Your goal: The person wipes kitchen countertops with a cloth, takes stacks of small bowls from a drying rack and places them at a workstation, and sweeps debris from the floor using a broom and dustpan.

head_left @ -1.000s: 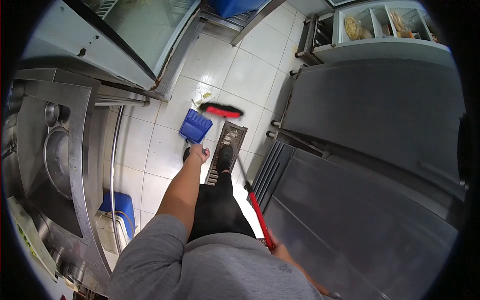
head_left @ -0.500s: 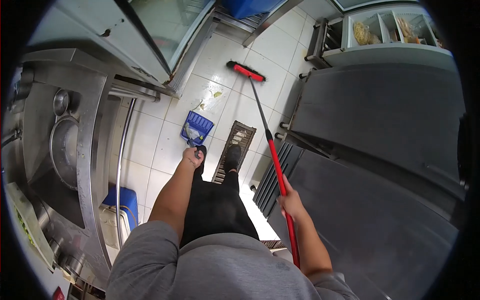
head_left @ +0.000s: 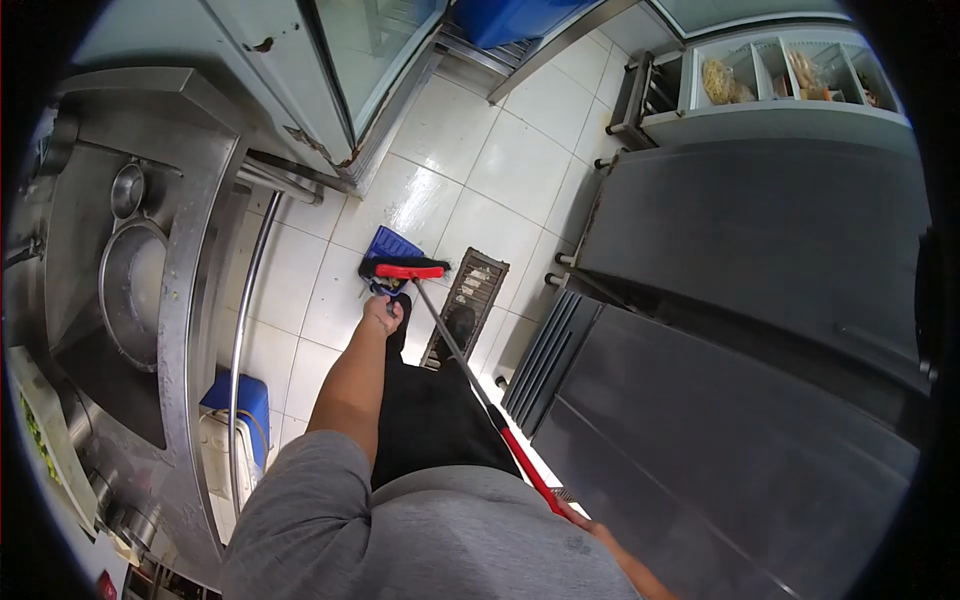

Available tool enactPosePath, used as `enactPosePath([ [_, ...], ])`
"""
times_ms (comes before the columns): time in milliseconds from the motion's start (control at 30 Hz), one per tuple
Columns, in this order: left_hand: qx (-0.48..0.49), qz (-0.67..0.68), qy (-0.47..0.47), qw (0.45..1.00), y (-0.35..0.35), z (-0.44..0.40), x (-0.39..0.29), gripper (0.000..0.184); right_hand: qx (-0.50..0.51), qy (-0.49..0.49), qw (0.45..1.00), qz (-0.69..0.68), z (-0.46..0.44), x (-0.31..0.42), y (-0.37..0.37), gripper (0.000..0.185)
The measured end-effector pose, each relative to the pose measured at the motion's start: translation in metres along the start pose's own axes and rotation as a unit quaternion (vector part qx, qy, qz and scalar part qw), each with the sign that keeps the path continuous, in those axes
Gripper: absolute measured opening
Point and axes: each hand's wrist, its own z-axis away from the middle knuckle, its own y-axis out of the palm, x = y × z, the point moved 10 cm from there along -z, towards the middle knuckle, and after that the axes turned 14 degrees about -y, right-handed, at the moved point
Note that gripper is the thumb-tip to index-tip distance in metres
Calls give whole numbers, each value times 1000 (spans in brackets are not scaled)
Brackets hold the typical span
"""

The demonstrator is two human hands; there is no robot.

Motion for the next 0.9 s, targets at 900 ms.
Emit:
enactPosePath([
  [900,-41,-31,27,998,-168,37,-31,14,197,140,970,34,-7,74,-42,84],
])
